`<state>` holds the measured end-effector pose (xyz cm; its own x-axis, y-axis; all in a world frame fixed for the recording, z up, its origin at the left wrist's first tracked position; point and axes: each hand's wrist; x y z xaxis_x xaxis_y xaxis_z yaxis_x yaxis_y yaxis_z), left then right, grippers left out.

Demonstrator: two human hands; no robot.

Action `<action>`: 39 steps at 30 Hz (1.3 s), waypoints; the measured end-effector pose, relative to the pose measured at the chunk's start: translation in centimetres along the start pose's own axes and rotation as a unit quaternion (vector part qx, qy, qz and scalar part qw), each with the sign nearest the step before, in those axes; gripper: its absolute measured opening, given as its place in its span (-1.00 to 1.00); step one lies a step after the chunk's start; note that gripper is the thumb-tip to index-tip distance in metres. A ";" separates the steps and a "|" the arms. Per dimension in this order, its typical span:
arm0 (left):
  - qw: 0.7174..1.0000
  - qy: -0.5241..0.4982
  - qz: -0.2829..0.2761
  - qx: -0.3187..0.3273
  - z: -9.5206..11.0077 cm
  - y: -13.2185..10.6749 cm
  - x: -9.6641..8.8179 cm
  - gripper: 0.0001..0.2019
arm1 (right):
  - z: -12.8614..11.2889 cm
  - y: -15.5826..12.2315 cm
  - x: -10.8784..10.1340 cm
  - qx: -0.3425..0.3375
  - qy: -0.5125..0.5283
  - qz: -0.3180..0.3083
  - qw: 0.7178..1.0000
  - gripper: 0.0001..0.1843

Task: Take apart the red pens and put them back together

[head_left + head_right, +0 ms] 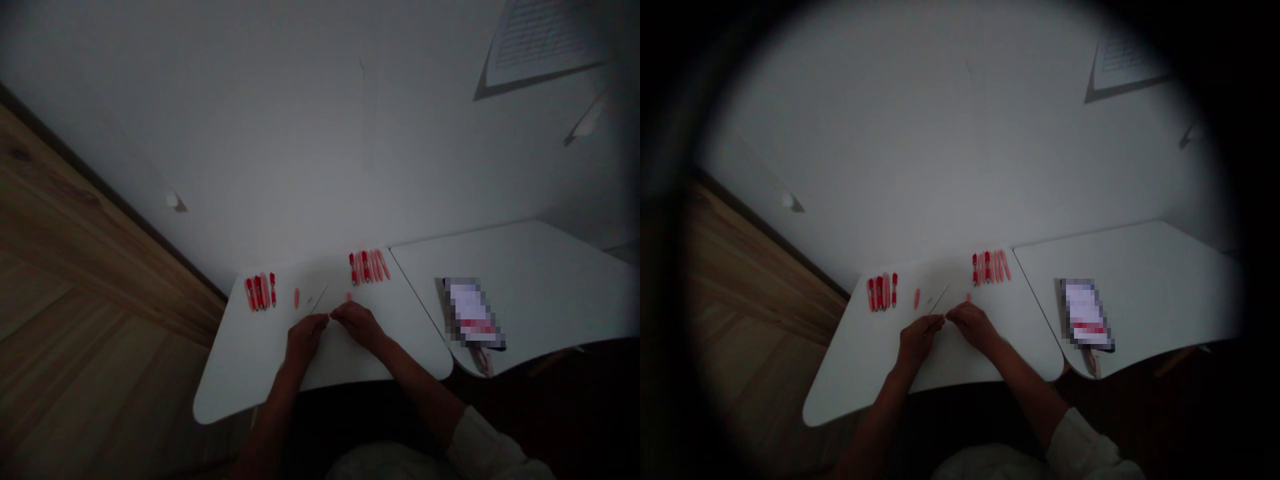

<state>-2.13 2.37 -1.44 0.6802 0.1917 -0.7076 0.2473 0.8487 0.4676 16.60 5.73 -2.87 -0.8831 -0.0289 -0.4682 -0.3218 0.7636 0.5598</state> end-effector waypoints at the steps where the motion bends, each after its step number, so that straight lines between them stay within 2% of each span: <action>1: 1.000 0.001 0.001 0.002 0.0 0.0 0.0 -0.81 | 0.0 0.0 0.0 0.001 -0.001 0.000 1.000 -0.81; 9: 0.999 0.015 0.006 0.036 0.1 0.2 0.2 -0.81 | -0.4 0.2 0.0 0.011 -0.014 -0.006 1.000 -0.81; 12: 0.999 0.028 0.040 0.013 0.2 0.3 0.0 -0.82 | -0.4 0.4 -0.3 0.056 -0.036 0.071 0.995 -0.78; 15: 0.995 0.036 0.093 -0.028 0.3 0.3 -0.3 -0.82 | 0.2 0.4 -0.8 0.157 -0.083 0.185 0.967 -0.74; 17: 0.992 0.038 0.117 -0.043 0.3 0.3 -0.5 -0.83 | 0.7 0.4 -0.8 0.203 -0.125 0.210 0.948 -0.72; 19: 0.991 0.036 0.119 -0.048 0.3 0.3 -0.5 -0.83 | 1.1 0.4 -0.7 0.214 -0.152 0.195 0.945 -0.72; 25: 0.993 0.028 0.108 -0.047 0.3 0.3 -0.3 -0.83 | 1.2 0.4 0.1 0.179 -0.247 0.103 0.947 -0.64; 30: 0.994 0.037 0.095 -0.032 0.2 0.3 -0.3 -0.81 | 1.1 0.3 0.2 0.163 -0.286 0.065 0.942 -0.72; 35: 0.994 0.038 0.099 -0.034 0.2 0.3 -0.3 -0.82 | 0.7 0.3 0.5 0.150 -0.319 0.060 0.934 -0.73; 39: 0.993 0.032 0.104 -0.036 0.3 0.3 -0.4 -0.82 | 0.6 0.5 0.3 0.151 -0.266 0.104 0.946 -0.71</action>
<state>-2.08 2.42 -0.86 0.6652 0.3950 -0.6336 0.0552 0.8203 0.5693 16.36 6.47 -3.18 -0.5931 0.4095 -0.6932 0.0232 0.8693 0.4937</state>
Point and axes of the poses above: each hand's wrist, its own y-axis towards the middle knuckle, its own x-axis out of the palm, z = x × y, and after that the axes turned 5 degrees about x, right-handed
